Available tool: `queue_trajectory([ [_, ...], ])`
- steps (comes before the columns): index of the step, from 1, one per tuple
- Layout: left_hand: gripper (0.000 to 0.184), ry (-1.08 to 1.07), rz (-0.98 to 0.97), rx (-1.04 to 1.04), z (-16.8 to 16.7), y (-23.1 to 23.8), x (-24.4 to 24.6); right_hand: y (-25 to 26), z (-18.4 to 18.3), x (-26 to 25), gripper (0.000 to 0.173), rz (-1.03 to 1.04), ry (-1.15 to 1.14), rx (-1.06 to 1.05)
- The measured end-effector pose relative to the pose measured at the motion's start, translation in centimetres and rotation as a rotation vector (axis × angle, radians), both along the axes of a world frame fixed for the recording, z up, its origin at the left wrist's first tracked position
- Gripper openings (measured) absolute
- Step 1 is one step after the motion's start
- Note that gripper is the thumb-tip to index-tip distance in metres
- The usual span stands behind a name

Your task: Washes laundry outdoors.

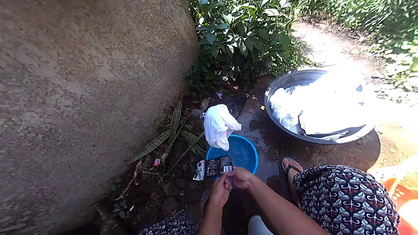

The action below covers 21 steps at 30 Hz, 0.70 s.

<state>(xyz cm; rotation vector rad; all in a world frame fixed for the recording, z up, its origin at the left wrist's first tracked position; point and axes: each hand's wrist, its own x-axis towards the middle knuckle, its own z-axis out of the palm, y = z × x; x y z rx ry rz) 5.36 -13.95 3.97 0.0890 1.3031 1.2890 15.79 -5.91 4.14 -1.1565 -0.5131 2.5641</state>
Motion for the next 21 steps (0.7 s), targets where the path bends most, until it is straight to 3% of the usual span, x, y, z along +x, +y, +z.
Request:
queue_trajectory([
  [2,0.029,-0.018,-0.052,0.006,0.3,0.0,-0.4,0.0,-0.3,0.0,0.027,-0.012,0.011,-0.006],
  [5,0.025,0.121,-0.053,-0.038,0.5,0.3,0.3,-0.4,-0.7,-0.4,0.016,0.024,-0.046,0.04],
  [10,0.023,0.39,-0.072,-0.144,-0.2,0.6,2.1,-0.3,-1.3,-0.9,0.032,0.123,-0.19,0.079],
  [21,0.026,0.548,-0.102,-0.233,-0.1,0.8,3.3,0.5,-2.2,-1.5,0.041,-0.113,-0.206,-0.097],
])
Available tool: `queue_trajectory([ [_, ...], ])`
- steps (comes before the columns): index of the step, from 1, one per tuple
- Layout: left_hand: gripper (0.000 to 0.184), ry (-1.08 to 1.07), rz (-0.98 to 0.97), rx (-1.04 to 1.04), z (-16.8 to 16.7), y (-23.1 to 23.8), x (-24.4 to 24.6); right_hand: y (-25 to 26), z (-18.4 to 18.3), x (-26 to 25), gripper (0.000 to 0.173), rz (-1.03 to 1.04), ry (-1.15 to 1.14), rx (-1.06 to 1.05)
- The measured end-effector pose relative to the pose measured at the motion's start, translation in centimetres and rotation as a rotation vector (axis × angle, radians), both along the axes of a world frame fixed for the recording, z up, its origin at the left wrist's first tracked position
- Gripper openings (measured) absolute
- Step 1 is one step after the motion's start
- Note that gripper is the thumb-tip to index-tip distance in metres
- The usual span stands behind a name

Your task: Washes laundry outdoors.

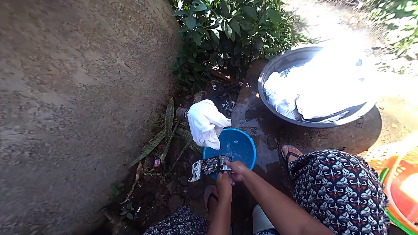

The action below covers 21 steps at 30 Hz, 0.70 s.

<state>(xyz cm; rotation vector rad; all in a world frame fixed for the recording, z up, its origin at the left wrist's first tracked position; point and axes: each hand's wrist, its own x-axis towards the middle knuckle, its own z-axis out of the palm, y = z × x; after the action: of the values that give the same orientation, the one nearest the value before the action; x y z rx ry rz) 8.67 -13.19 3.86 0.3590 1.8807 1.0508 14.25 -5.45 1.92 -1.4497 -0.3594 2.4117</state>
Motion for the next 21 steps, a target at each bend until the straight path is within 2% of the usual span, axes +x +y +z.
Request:
queue_trajectory([
  [8,0.027,0.01,-0.011,-0.028,-0.2,0.1,0.1,0.7,-0.4,-0.8,0.035,-0.188,-0.08,-0.105],
  [15,0.026,-0.008,0.012,0.0,-0.1,-0.1,-0.1,1.1,-0.7,-1.0,0.041,-0.294,-0.047,-0.165],
  [17,0.025,-0.078,0.065,0.03,0.0,0.1,-0.5,1.0,-1.1,-0.7,0.044,-0.234,0.061,-0.137],
  [19,0.027,-0.145,0.103,0.047,-0.1,0.2,-1.2,0.5,-1.1,0.0,0.029,-0.085,0.194,-0.068],
  [21,0.028,-0.159,0.108,0.081,-0.4,0.3,-1.5,0.1,-1.0,0.2,0.016,0.083,0.205,0.038],
])
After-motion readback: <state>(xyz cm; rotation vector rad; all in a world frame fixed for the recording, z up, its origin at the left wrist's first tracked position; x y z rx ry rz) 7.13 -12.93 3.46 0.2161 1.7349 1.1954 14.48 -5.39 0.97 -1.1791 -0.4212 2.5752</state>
